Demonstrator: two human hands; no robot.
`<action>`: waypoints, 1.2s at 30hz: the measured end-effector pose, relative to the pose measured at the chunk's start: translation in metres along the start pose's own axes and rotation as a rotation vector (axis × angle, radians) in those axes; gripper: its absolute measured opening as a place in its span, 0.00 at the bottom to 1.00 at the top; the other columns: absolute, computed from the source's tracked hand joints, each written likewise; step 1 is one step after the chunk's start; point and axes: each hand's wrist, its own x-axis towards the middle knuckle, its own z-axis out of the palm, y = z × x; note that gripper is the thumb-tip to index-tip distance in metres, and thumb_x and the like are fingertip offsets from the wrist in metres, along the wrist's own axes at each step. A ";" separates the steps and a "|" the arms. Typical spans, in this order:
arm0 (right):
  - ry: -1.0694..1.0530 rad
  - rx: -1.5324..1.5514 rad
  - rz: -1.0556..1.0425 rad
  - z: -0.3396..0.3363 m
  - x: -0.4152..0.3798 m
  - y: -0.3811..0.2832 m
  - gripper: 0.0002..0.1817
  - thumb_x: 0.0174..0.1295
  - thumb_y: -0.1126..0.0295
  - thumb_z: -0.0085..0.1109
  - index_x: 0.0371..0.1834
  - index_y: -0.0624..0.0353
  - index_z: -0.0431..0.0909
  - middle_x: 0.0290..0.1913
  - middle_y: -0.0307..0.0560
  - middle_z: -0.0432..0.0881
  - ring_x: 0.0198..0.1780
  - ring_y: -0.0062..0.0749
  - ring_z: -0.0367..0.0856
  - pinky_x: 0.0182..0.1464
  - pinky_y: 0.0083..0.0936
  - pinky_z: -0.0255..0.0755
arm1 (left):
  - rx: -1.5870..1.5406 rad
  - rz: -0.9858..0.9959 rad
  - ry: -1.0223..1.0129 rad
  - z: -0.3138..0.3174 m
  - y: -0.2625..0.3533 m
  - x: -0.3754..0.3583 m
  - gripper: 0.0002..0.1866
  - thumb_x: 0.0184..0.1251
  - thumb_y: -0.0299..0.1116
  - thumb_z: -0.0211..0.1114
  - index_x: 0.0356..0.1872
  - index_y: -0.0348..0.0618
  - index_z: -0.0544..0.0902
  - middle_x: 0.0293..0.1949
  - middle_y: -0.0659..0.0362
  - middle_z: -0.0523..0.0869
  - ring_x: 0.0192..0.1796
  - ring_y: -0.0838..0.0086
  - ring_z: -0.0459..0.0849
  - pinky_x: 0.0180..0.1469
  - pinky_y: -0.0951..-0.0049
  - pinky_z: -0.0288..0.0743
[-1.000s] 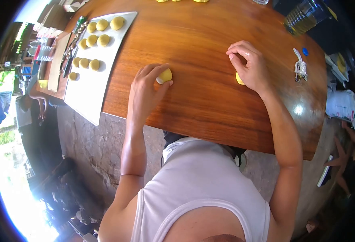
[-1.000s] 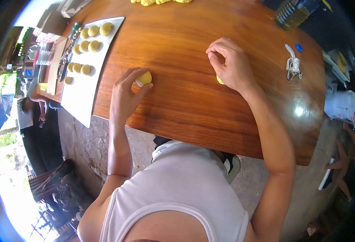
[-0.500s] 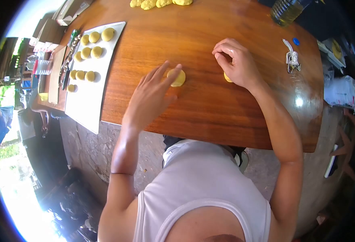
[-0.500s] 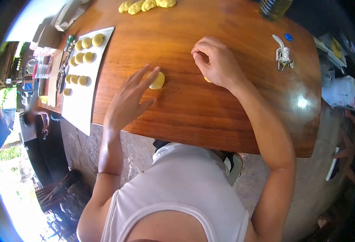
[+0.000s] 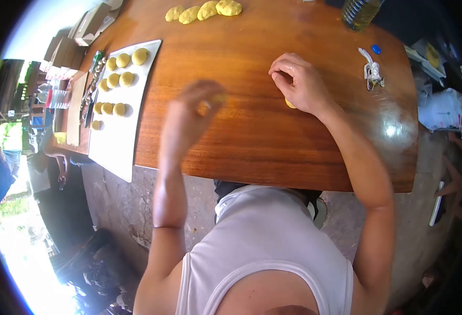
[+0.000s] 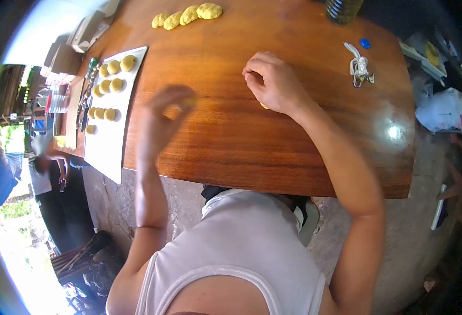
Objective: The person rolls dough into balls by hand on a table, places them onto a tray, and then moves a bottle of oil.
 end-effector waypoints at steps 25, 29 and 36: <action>-0.004 -0.043 -0.003 -0.001 -0.001 -0.002 0.03 0.67 0.76 0.64 0.37 0.65 0.84 0.40 0.50 0.85 0.46 0.46 0.83 0.49 0.38 0.78 | 0.116 0.183 0.138 0.024 -0.009 -0.013 0.15 0.71 0.30 0.74 0.57 0.42 0.90 0.60 0.47 0.89 0.62 0.53 0.88 0.63 0.57 0.83; -0.038 -0.045 -0.017 -0.001 0.001 0.004 0.02 0.69 0.78 0.63 0.40 0.66 0.83 0.44 0.48 0.86 0.47 0.42 0.84 0.49 0.34 0.79 | 0.353 0.215 0.110 0.068 -0.022 0.024 0.28 0.79 0.46 0.66 0.74 0.44 0.79 0.77 0.40 0.73 0.80 0.43 0.69 0.79 0.49 0.65; 0.004 0.004 -0.030 0.001 0.000 0.003 0.02 0.66 0.77 0.64 0.37 0.65 0.84 0.40 0.49 0.85 0.45 0.45 0.83 0.48 0.37 0.78 | -0.107 0.095 0.254 0.000 -0.033 0.029 0.15 0.74 0.32 0.72 0.57 0.39 0.90 0.58 0.47 0.89 0.62 0.64 0.87 0.60 0.68 0.80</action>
